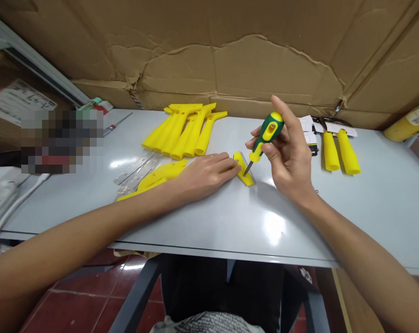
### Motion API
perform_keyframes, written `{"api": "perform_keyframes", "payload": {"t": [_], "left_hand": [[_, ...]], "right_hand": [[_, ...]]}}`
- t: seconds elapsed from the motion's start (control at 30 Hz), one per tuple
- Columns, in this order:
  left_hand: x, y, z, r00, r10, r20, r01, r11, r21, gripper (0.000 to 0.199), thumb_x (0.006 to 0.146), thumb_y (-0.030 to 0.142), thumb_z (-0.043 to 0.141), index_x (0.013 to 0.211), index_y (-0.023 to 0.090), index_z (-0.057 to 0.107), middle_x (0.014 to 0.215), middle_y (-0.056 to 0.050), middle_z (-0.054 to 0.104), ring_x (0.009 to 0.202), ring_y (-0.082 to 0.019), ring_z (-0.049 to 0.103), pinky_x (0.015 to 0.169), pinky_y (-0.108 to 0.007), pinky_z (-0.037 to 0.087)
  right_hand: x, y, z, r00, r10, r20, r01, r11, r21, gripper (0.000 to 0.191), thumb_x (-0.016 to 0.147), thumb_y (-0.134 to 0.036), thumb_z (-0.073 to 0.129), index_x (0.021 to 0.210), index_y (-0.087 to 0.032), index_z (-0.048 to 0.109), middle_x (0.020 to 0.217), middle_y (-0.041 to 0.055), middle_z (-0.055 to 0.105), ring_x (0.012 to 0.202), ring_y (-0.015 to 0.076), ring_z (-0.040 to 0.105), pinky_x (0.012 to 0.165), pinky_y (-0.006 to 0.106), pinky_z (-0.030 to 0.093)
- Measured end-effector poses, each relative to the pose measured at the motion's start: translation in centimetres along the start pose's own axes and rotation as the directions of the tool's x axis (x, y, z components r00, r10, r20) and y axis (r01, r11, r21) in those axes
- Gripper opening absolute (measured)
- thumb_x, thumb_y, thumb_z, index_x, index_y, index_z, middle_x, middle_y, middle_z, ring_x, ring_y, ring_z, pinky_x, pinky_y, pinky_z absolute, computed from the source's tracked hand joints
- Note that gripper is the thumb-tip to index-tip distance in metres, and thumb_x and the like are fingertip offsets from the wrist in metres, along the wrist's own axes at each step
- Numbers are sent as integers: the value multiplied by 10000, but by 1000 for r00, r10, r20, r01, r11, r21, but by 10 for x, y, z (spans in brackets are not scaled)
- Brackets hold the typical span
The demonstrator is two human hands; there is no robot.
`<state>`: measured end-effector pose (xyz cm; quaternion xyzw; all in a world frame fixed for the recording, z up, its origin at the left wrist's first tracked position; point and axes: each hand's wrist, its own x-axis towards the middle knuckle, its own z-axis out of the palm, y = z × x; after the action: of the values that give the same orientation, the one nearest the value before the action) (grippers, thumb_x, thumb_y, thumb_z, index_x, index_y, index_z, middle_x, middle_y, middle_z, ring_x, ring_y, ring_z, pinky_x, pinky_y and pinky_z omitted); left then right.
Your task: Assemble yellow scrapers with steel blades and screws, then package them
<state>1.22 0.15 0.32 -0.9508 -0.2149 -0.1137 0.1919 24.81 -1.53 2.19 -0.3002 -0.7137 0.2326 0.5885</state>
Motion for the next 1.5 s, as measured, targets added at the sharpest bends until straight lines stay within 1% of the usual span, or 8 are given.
{"api": "perform_keyframes", "payload": {"t": [0.13, 0.27, 0.53, 0.63, 0.83, 1.2, 1.4, 1.5], "left_hand": [[0, -1, 0, 1000, 11, 0, -11, 1000, 2, 176, 1113, 141, 532, 1185, 98, 686, 1057, -87, 709, 998, -229, 655, 728, -351, 511], [0, -2, 1, 999, 33, -10, -33, 999, 16, 197, 1110, 129, 520, 1201, 87, 689, 1079, -91, 717, 1005, -237, 657, 743, -363, 527], [1, -4, 2, 996, 82, -33, -81, 996, 40, 193, 1100, 117, 535, 1148, 74, 716, 1075, -100, 738, 1022, -244, 662, 770, -369, 537], [0, -4, 1, 997, 70, -33, -69, 997, 28, 185, 1092, 116, 548, 1181, 75, 706, 1068, -89, 731, 1004, -241, 666, 753, -374, 542], [0, -2, 1, 998, 53, -18, -52, 997, 48, 211, 1096, 102, 513, 1174, 84, 708, 1034, -87, 711, 975, -224, 661, 748, -364, 537], [2, 17, -9, 992, -108, 61, 102, 991, 81, 210, 1035, 35, 536, 1127, 83, 719, 1039, -127, 703, 960, -269, 635, 597, -333, 444], [4, 30, -9, 975, -216, 56, 211, 973, 92, 229, 984, -7, 549, 1104, 65, 730, 970, -141, 691, 900, -283, 639, 528, -325, 376], [3, 31, -10, 975, -215, 57, 209, 973, 102, 237, 976, -18, 540, 1098, 63, 727, 954, -138, 690, 892, -283, 639, 518, -323, 370]], "right_hand": [[3, -4, -4, 996, 75, 56, -75, 997, 11, 602, 1009, -516, 717, 1564, -443, 495, 1235, 43, 753, 1053, 272, 803, 959, 513, 701], [9, -11, -9, 982, 108, 155, -121, 990, 77, 561, 991, -442, 766, 1506, -413, 548, 1161, 33, 788, 1113, 284, 794, 1014, 530, 677], [16, -18, -16, 922, 148, 358, -236, 947, 217, 491, 992, -385, 771, 1429, -433, 555, 1251, -4, 805, 1256, 284, 760, 1122, 595, 622], [15, -16, -14, 935, 141, 326, -216, 954, 207, 555, 963, -344, 811, 1441, -421, 539, 1257, 8, 802, 1243, 272, 766, 1112, 549, 639], [14, -13, -10, 963, 138, 233, -178, 971, 160, 586, 923, -285, 849, 1420, -401, 562, 1077, -4, 819, 1092, 271, 817, 966, 479, 711], [0, -26, 14, 981, 146, -125, -153, 987, -51, 579, 882, -224, 844, 1392, -377, 617, 879, -55, 781, 904, 265, 837, 909, 506, 743], [-4, -26, 16, 973, 164, -164, -184, 976, -118, 617, 897, -268, 838, 1455, -368, 594, 925, -37, 823, 908, 299, 845, 902, 532, 733], [-5, -24, 14, 977, 157, -148, -176, 976, -128, 627, 911, -317, 840, 1477, -390, 580, 981, -19, 832, 947, 312, 843, 886, 530, 732]]}}
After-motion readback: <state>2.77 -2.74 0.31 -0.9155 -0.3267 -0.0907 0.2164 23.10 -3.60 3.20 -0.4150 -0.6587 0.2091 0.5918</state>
